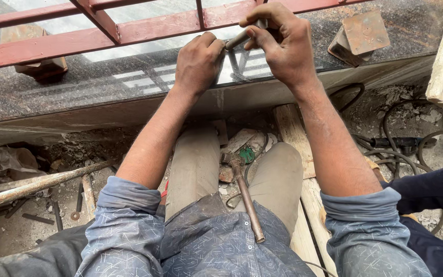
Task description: The person uses a power grinder to cut a metal rod, then uses a hammer to drive a metal piece into a frame, and finally measures a metal block with a measuring tape.
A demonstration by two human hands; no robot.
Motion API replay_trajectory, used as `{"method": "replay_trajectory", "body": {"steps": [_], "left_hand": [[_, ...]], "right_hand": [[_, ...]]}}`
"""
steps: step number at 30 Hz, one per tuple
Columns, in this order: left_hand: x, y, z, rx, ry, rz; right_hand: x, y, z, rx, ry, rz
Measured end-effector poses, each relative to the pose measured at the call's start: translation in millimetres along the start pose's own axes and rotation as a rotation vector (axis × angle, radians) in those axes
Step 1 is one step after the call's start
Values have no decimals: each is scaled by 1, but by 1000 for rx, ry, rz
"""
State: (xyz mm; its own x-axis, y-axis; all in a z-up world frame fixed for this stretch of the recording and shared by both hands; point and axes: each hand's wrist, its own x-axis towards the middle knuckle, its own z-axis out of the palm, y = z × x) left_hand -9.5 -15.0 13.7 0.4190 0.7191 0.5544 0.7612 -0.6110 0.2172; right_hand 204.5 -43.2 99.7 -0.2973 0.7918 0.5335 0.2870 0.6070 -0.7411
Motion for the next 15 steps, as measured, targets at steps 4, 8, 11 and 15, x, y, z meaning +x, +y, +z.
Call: {"method": "replay_trajectory", "body": {"steps": [4,8,11,15], "left_hand": [[-1,4,-2,-22,46,28],[0,6,0,-63,19,23],[0,5,-1,-57,70,53],[-2,2,3,-37,108,95]], "right_hand": [[4,-2,-1,-1,8,-34],[5,-2,-1,-21,20,-66],[6,1,3,4,-7,-14],[16,8,0,-71,-73,71]]}}
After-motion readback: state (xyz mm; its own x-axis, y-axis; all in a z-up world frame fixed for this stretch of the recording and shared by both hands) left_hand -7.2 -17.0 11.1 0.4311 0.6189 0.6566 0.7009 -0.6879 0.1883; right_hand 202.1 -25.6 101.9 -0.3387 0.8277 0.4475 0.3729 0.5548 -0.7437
